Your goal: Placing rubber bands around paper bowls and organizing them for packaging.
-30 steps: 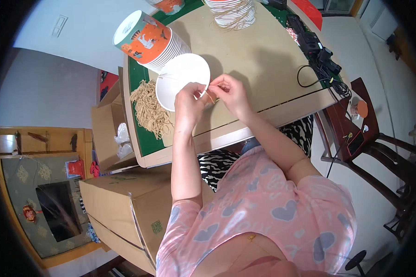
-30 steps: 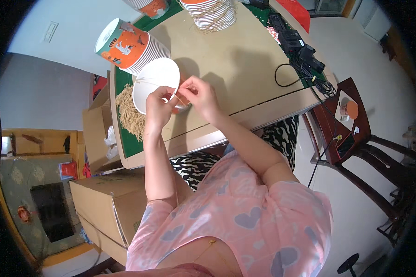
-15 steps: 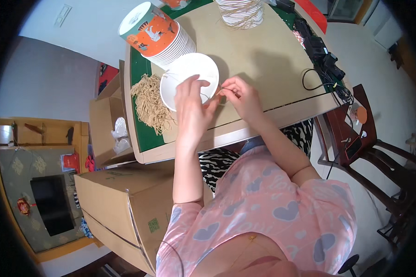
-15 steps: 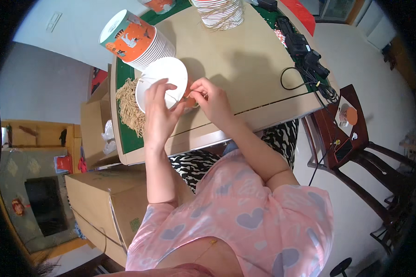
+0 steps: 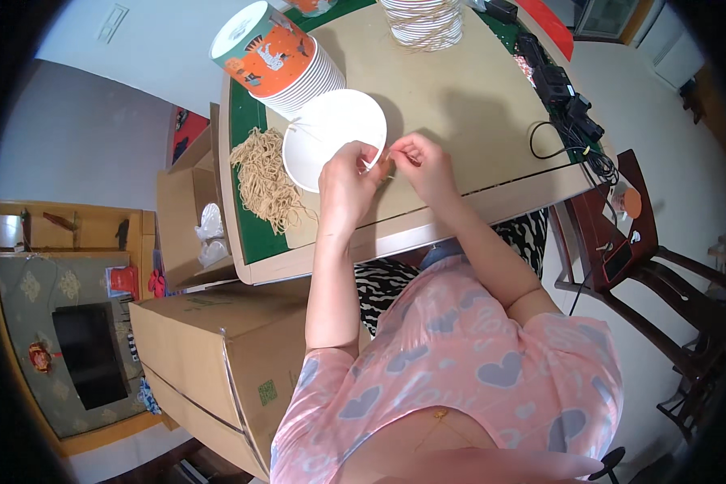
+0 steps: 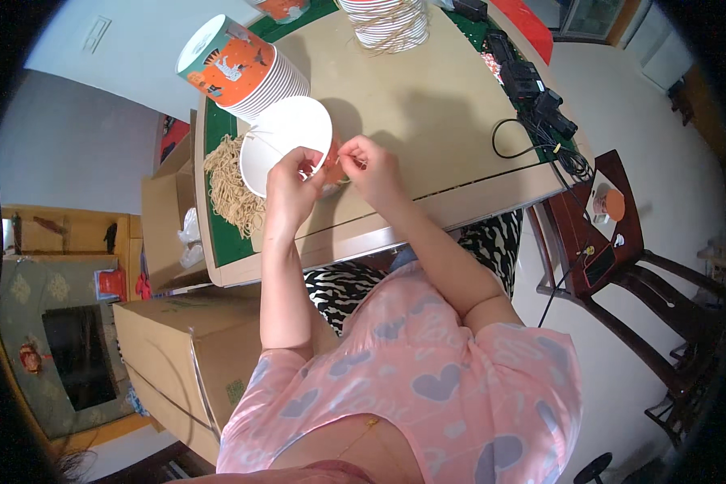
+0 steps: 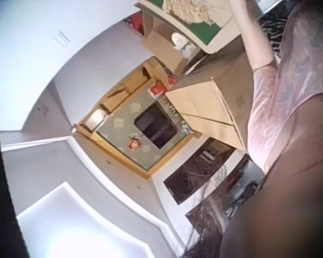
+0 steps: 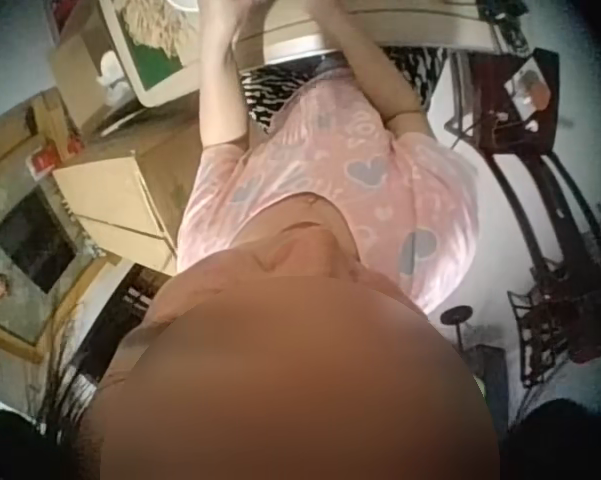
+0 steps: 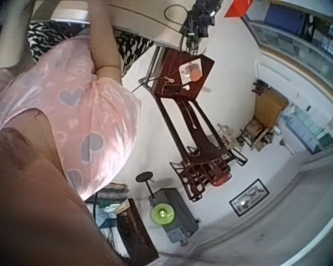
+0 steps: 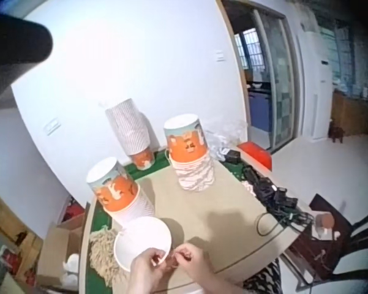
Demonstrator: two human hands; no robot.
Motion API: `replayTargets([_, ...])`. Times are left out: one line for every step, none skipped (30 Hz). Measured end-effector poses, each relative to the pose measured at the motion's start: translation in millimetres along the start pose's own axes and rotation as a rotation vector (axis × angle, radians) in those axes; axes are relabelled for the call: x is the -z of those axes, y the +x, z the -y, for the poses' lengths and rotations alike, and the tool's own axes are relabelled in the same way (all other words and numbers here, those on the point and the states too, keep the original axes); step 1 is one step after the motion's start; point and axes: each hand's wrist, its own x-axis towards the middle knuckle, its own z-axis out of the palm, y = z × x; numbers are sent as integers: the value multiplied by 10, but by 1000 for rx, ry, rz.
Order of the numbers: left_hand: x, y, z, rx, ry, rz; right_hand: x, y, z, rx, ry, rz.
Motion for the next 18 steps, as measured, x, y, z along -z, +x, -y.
replayTargets([5,3,13,41,-5,20,3,-1,23,1,1,3])
replayTargets([3,11,49,42,-4,17,12,-9,53,-5,0,10])
replayTargets([-2,20,102,-7,-6,13,18,-14,93,-11,0,17])
replayTargets([-11,22,118,-59,-9,15,15,-26,153,-13,-1,13])
replayTargets([-17,20,119,-60,-9,19,-8,-33,225,14,7,32])
replayTargets([-14,14,106,-70,10,10,-20,-39,258,41,16,52])
replayTargets([-8,9,90,-82,30,0,-17,-16,186,42,17,48])
replayTargets([-9,14,79,-86,31,1,-9,36,75,51,23,43])
replayTargets([-9,17,74,-57,23,28,14,64,-22,61,28,38])
replayTargets([-3,19,68,-22,14,52,38,70,-37,62,28,40])
replayTargets([3,16,47,-21,12,49,65,73,-51,28,12,34])
replayTargets([10,8,5,-27,-17,25,90,74,-62,-6,-4,29])
replayTargets([22,-12,-29,-31,-47,0,109,60,-53,-5,-4,35])
replayTargets([28,-34,-29,-28,-48,-5,128,31,-35,-49,22,30])
replayTargets([36,-61,-26,-113,-110,-74,149,-5,-6,-93,48,27])
replayTargets([57,-98,-32,-199,-169,-147,175,-54,56,-90,48,35])
replayTargets([82,-128,-21,-244,-144,-209,205,-105,130,-66,83,35])
replayTargets([109,-183,-33,-218,-127,-208,227,-152,206,-43,119,35])
